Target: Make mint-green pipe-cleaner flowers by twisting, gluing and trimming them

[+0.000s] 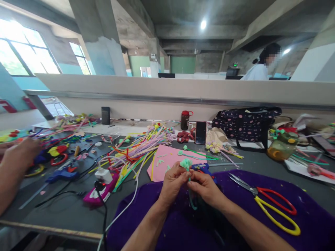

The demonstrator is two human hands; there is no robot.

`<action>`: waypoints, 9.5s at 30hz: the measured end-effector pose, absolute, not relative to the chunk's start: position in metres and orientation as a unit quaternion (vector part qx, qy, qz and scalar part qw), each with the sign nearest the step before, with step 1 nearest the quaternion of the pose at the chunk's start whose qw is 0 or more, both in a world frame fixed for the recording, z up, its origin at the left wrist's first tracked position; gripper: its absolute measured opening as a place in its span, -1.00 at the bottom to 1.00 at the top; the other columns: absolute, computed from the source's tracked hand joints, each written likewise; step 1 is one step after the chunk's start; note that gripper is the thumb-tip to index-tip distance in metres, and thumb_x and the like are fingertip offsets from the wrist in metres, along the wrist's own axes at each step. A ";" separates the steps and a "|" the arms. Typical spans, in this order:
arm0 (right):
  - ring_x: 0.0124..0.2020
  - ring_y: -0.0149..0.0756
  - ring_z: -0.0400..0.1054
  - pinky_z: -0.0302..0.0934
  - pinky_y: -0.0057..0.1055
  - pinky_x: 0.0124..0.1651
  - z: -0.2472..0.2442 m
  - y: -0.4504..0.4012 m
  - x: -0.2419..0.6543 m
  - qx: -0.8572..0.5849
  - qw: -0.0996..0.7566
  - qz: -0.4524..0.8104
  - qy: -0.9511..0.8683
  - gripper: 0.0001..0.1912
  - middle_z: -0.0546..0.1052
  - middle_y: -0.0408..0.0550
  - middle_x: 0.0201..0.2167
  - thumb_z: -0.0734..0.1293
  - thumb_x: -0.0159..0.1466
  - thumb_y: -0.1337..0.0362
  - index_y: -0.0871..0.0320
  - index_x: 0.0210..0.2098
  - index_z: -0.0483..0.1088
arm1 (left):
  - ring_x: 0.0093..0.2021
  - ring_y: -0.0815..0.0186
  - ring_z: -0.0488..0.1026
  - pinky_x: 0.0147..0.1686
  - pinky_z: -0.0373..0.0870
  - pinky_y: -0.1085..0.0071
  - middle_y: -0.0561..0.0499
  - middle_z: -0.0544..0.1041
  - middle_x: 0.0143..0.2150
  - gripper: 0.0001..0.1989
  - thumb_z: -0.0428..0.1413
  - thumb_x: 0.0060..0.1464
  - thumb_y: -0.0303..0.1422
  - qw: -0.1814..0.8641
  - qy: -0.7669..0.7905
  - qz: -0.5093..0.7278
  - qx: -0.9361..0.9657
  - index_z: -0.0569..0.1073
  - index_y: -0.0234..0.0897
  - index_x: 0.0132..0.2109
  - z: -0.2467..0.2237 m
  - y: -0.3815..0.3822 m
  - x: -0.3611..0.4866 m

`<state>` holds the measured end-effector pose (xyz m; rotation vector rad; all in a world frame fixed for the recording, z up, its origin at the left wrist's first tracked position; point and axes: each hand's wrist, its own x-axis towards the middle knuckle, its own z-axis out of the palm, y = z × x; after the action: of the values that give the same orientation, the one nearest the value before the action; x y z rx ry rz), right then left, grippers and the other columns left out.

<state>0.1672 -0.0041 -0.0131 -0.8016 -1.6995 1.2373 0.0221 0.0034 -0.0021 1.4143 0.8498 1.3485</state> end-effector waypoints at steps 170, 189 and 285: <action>-0.65 -0.56 0.19 0.02 -0.60 -0.63 0.007 0.050 0.163 -0.393 0.427 0.502 -0.641 -0.90 0.36 -0.25 -0.59 0.31 0.06 0.30 0.21 -0.43 0.33 | -0.83 0.57 0.12 -0.82 -0.07 0.61 0.11 0.32 -0.78 -0.70 0.14 -0.10 -0.19 0.621 0.419 0.437 0.497 0.43 -0.38 -0.54 -0.004 0.042 -0.006; -0.65 -0.52 0.26 0.03 -0.59 -0.67 0.000 0.059 0.181 -0.360 0.466 0.597 -0.545 -0.74 0.48 -0.13 -0.50 0.33 0.10 0.16 0.21 -0.29 0.41 | -0.82 0.57 0.10 -0.81 -0.07 0.61 0.11 0.34 -0.74 -0.70 0.12 -0.08 -0.17 0.620 0.403 0.454 0.497 0.40 -0.37 -0.52 -0.012 0.041 0.001; -0.69 -0.53 0.18 -0.03 -0.57 -0.63 0.007 0.045 0.177 -0.322 0.422 0.552 -0.643 -0.83 0.36 -0.25 -0.68 0.38 0.03 0.22 0.20 -0.47 0.37 | -0.80 0.61 0.02 -0.80 -0.08 0.63 0.18 0.19 -0.77 -0.75 0.15 -0.09 -0.25 0.732 0.333 0.402 0.437 0.37 -0.37 -0.51 -0.011 0.036 0.008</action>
<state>0.1771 0.0451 0.0066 -0.8057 -1.6101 1.3813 0.0080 0.0357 -0.0108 0.9614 0.7320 0.8850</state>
